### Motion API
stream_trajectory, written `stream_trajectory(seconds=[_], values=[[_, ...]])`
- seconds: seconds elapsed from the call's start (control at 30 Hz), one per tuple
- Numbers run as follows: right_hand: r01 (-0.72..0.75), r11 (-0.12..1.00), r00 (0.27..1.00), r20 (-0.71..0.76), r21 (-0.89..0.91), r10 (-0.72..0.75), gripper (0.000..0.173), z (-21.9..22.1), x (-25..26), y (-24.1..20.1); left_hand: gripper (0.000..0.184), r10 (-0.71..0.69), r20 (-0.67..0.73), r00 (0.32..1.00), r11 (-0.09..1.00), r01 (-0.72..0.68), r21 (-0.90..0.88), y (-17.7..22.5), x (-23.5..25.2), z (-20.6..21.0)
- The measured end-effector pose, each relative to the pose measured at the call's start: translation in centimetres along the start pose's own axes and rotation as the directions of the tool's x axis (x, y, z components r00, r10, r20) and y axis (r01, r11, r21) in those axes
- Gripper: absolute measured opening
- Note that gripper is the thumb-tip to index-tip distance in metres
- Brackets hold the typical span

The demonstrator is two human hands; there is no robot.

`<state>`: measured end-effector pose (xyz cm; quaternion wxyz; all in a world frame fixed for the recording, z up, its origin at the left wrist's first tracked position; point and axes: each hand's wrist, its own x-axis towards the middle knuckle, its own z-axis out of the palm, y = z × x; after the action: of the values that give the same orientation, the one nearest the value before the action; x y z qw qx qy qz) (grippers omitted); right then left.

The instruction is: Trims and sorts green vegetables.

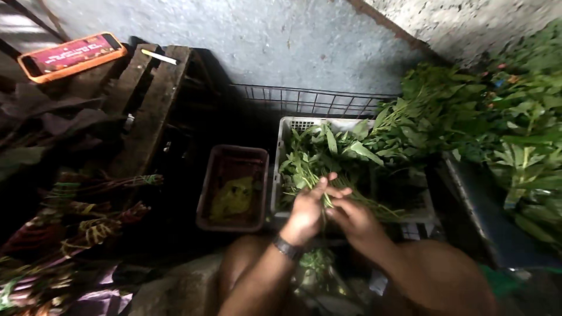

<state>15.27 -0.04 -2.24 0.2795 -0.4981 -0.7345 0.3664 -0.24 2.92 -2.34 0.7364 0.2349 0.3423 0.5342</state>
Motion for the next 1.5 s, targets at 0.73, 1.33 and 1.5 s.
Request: stream_trajectory(seconds=[0.73, 1.33, 1.5], values=[[-0.229, 0.961, 0.805, -0.524, 0.156, 0.277, 0.031, -11.2, 1.7, -3.7, 0.035, 0.034, -0.299, 0.953, 0.990, -0.073, -0.119, 6.2, -2.9, -0.6], [0.187, 0.982, 0.890, -0.418, -0.034, -0.184, 0.021, 0.0, 1.5, -4.3, 0.024, 0.365, -0.182, 0.913, 0.888, -0.283, 0.363, 5.0, -3.4, -0.5], [0.219, 0.919, 0.885, -0.330, -0.326, -0.328, 0.021, 5.2, 1.1, -1.4, 0.016, 0.364, -0.294, 0.884, 0.753, -0.094, 0.651, 4.1, -0.9, -1.9]])
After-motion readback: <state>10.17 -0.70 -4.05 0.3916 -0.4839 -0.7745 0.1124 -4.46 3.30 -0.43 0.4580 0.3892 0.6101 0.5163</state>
